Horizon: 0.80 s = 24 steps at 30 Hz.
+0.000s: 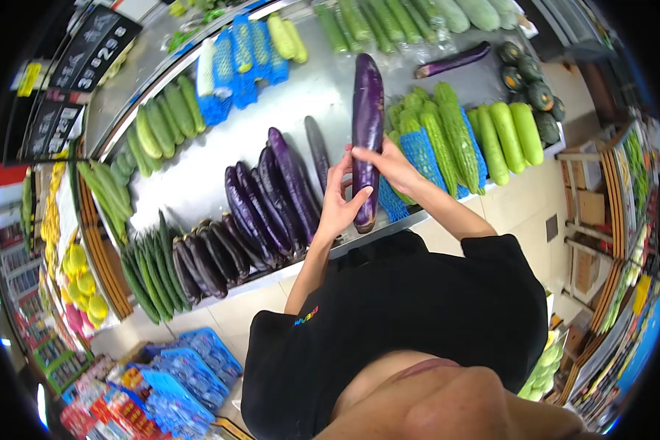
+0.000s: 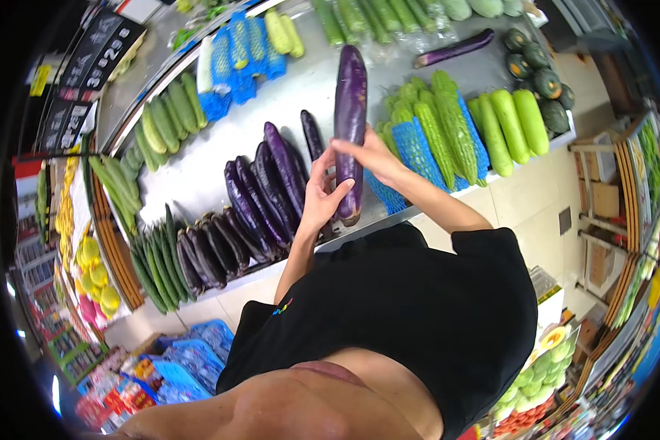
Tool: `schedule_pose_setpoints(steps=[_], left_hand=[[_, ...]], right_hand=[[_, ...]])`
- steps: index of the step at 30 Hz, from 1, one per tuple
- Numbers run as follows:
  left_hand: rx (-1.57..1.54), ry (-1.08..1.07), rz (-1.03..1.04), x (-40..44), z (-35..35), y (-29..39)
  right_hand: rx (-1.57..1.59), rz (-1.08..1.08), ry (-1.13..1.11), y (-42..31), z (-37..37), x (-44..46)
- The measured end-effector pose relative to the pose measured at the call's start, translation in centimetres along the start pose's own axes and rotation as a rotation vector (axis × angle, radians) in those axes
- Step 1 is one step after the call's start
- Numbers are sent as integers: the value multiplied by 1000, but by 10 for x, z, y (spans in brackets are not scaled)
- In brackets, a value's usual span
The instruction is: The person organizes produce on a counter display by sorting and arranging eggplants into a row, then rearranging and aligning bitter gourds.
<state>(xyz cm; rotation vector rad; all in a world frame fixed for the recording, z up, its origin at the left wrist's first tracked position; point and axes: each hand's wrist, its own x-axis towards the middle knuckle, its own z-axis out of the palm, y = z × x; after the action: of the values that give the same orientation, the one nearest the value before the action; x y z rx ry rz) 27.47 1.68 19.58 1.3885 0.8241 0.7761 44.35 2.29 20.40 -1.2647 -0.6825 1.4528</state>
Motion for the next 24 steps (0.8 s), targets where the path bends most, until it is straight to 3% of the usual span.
schedule_pose_setpoints(steps=[2,6,7,8,9,10,11,13,16,19,24], left_hand=[[7,-42,96,8,-7,7],[152,287,-36,20,-38,-48],[357,351,-66,22,-42,-76],[469,331,-197,22,-47,-115],[677,329,-179,16,-46,-158],[885,326,-154,13,-43,-188],[890,295,-211,8,-38,-198],[946,270,-278,-5,-24,-220],[1030,308,-293,-16,-4,-200],[958,303,-417,-15,0,-204],[716,471,-285,-14,-9,-200]], right_hand=[[240,52,117,-21,-21,-3],[456,-109,298,-71,-125,28],[629,-141,294,-80,-158,43],[621,-144,318,-88,-194,59],[652,-113,385,-91,-225,78],[530,-125,489,-91,-258,102],[440,-205,646,-86,-287,127],[192,-156,796,-75,-350,172],[16,-82,1037,-51,-412,233],[-31,51,1190,-42,-419,266],[-161,181,1244,-33,-387,270]])
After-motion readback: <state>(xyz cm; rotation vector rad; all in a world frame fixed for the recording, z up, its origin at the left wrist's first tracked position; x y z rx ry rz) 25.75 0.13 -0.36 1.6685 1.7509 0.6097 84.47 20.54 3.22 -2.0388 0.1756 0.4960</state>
